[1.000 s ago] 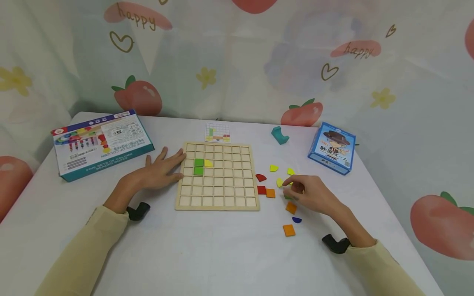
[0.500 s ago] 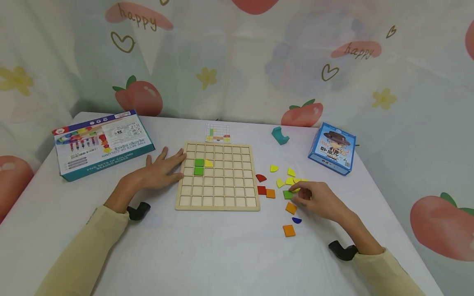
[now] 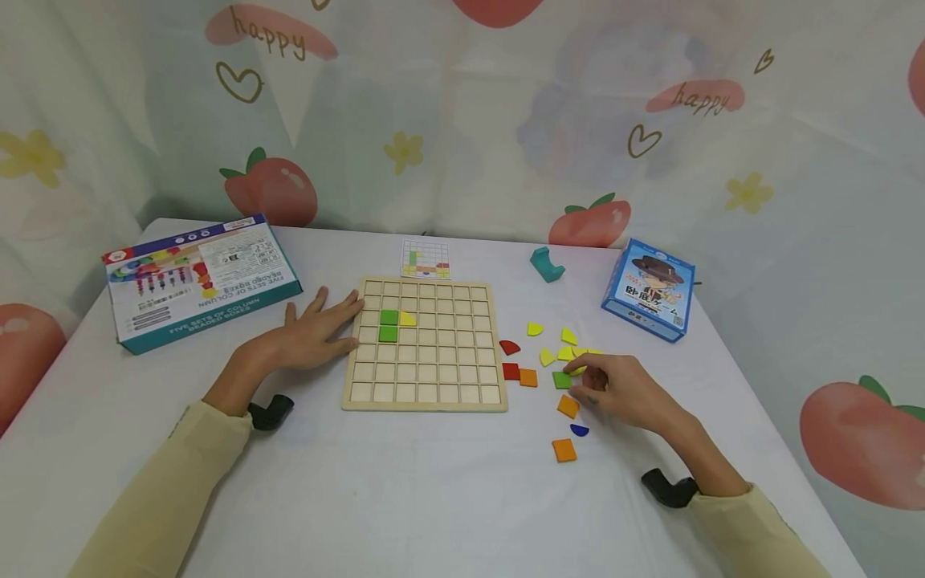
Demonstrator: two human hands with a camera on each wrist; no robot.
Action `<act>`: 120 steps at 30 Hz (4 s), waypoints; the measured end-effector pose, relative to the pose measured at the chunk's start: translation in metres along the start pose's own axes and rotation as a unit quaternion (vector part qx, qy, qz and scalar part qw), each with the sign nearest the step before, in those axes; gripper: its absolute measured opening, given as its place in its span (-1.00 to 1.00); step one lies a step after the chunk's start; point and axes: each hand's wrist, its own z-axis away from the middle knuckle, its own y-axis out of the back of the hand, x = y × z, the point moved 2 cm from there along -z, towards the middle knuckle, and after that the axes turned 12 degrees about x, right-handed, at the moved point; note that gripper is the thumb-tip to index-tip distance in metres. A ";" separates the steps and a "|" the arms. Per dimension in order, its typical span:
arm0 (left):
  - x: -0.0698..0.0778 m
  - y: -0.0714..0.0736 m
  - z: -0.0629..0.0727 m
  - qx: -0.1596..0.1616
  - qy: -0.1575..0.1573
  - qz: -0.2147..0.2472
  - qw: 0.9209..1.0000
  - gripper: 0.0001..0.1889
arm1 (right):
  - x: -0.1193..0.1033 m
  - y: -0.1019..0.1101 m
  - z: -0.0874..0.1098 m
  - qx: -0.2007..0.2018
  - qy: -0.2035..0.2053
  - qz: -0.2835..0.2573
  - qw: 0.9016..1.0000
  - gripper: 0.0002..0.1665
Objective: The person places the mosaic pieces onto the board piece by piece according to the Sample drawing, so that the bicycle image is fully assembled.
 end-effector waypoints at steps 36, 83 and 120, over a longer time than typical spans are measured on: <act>0.005 0.002 0.003 0.006 -0.005 0.003 1.000 -0.23 | -0.004 0.003 0.001 0.012 0.017 0.006 1.000 -0.66; 0.003 0.003 0.003 0.004 -0.005 0.009 1.000 -0.22 | -0.143 -0.048 -0.067 -0.011 0.137 -0.055 0.989 -0.77; -0.001 0.002 0.000 -0.003 -0.001 -0.004 1.000 -0.22 | -0.206 -0.088 -0.090 -0.034 0.132 -0.064 0.989 -0.71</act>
